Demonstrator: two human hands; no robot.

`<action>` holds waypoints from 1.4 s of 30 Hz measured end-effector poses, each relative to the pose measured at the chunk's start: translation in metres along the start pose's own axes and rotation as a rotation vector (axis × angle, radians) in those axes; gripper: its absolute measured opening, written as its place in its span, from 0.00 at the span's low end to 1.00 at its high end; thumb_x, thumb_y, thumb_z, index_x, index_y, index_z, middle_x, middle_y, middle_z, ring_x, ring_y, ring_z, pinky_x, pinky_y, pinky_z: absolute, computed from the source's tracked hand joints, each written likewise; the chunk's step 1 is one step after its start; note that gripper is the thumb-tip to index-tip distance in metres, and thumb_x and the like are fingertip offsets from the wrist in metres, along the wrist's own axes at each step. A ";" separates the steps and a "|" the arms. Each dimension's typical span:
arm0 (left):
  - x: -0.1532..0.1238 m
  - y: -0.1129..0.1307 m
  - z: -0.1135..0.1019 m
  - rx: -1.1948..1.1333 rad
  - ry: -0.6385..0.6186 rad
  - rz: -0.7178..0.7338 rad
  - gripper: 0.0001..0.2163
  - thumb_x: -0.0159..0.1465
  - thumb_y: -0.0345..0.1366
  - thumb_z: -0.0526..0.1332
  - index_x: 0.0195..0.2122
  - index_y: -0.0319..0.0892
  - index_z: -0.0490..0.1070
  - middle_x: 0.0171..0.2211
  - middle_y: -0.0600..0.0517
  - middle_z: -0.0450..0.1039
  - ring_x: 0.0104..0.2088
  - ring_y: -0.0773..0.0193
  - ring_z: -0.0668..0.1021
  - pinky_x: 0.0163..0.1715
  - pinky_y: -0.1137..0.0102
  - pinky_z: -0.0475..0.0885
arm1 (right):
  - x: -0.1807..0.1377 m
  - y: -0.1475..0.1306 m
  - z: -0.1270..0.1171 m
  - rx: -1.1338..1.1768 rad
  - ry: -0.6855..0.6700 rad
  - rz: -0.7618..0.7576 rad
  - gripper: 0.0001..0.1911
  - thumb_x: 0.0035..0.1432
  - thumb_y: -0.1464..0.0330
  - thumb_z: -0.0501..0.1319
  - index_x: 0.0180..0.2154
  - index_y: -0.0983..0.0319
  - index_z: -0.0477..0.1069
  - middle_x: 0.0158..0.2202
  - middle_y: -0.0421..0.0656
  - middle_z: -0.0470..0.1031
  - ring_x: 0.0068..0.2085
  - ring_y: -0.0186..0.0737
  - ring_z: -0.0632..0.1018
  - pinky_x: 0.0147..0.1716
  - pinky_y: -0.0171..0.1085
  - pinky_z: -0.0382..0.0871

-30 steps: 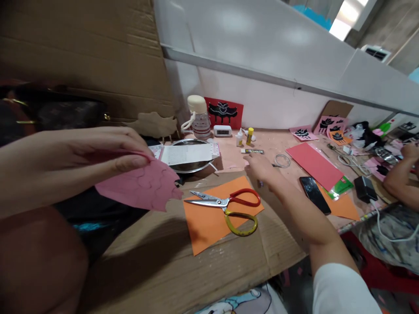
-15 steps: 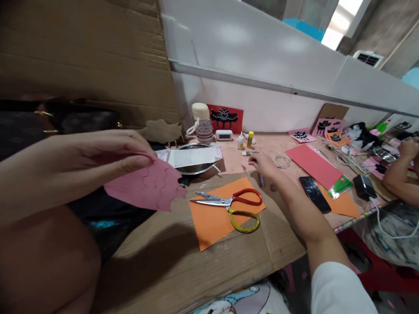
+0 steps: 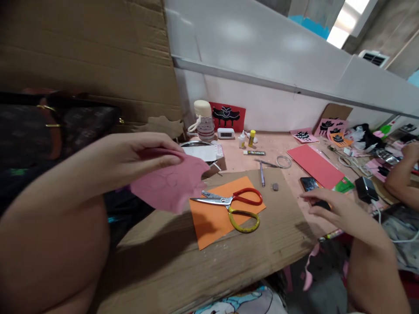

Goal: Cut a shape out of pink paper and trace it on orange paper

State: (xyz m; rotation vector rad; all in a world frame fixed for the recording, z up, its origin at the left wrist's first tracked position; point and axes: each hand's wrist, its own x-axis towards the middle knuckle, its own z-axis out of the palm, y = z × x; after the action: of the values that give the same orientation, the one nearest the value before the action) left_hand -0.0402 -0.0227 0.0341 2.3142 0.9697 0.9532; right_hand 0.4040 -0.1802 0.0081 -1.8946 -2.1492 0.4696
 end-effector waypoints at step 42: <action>0.014 -0.002 0.042 -0.562 0.368 -0.257 0.16 0.52 0.51 0.74 0.28 0.45 0.77 0.21 0.56 0.70 0.21 0.67 0.69 0.21 0.73 0.71 | 0.114 -0.088 0.129 0.048 -0.295 -0.361 0.25 0.62 0.69 0.66 0.60 0.55 0.71 0.51 0.48 0.76 0.48 0.48 0.76 0.44 0.39 0.66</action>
State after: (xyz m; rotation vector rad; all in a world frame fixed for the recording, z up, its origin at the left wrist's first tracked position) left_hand -0.0032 -0.0161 0.0113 1.5447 0.9529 1.3600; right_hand 0.2593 -0.0874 -0.0806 -1.4368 -2.5682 0.7514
